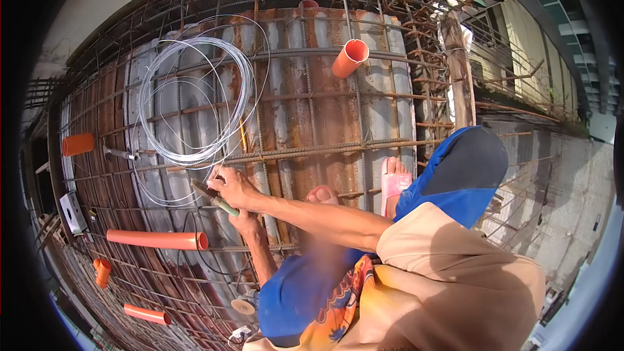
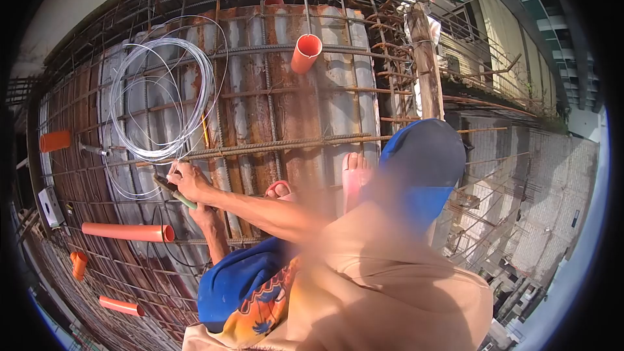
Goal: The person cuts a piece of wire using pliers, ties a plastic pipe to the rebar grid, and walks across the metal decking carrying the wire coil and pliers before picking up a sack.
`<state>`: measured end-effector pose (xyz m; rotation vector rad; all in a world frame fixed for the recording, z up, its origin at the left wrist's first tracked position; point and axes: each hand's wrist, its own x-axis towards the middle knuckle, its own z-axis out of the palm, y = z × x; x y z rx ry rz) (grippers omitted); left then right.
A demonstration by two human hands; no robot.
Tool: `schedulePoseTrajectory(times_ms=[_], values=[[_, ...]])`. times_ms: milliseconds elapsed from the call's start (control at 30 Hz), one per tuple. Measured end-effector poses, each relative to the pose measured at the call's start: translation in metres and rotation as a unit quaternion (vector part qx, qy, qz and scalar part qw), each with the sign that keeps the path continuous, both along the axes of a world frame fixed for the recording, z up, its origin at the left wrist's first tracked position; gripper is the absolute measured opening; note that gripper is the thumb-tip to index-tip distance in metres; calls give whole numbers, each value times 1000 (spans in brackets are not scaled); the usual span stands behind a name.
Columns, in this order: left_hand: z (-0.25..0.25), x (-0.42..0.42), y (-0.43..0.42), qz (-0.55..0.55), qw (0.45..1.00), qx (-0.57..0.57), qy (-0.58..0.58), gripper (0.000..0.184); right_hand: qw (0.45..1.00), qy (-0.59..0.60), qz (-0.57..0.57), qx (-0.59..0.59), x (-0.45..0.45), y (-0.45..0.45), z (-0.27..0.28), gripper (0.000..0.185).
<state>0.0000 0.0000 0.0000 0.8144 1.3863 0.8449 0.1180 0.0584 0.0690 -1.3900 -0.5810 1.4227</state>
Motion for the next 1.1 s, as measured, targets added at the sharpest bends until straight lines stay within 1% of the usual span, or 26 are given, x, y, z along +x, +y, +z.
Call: schedulePoseTrajectory(times_ms=[67, 100, 133, 167, 200, 267, 300, 333, 433, 500, 567, 633, 733, 833, 967, 1000, 1100], values=[[5, -19, 3, 11, 999, -38, 28, 54, 1000, -1, 5, 5, -8, 4, 12, 21], [1, 15, -15, 29, 998, -44, -29, 50, 999, -46, 0, -2, 12, -14, -1, 20], [29, 29, -11, 49, 996, -29, -64, 47, 998, -67, -5, 14, 6, -11, -1, 20], [44, 39, -8, 69, 992, -17, -100, 43, 996, -88, -9, 25, 5, -7, -1, 20], [27, 14, -5, 18, 996, -38, -74, 40, 997, -75, -6, 28, 3, -6, 1, 19], [15, -5, -3, -41, 996, -57, -47, 42, 998, -55, 7, 23, 4, -5, 3, 19], [14, -10, -2, -74, 994, -67, -33, 43, 999, -45, 11, 22, 5, -3, 4, 19], [23, -9, 1, -100, 992, -74, -23, 48, 998, -56, 18, 21, 8, -2, 5, 19], [53, 12, 2, -79, 991, -71, -77, 47, 991, -63, -70, 91, 2, 0, -9, 15], [58, 6, -7, -66, 991, -80, -83, 47, 993, -39, -67, 89, 4, -2, -8, 14], [56, 11, 2, -54, 991, -64, -109, 46, 996, -14, -37, 76, 9, -2, -2, 12], [53, 8, 6, -59, 991, -65, -97, 47, 998, 13, -5, 62, 13, -3, 7, 13], [55, 1, 7, -58, 993, -65, -78, 50, 994, 71, -29, 75, 15, -2, 14, 13], [54, -5, 10, -49, 993, -70, -77, 51, 995, 64, -13, 80, 18, -5, 23, 14], [50, -11, 7, -28, 996, -64, -63, 52, 993, 99, -14, 70, 15, -5, 24, 15], [51, -9, 5, -27, 996, -50, -71, 53, 994, 85, -2, 69, 14, -7, 25, 16], [44, -7, 3, -12, 998, -9, -58, 54, 991, 106, -15, 82, 11, -6, 24, 17]])
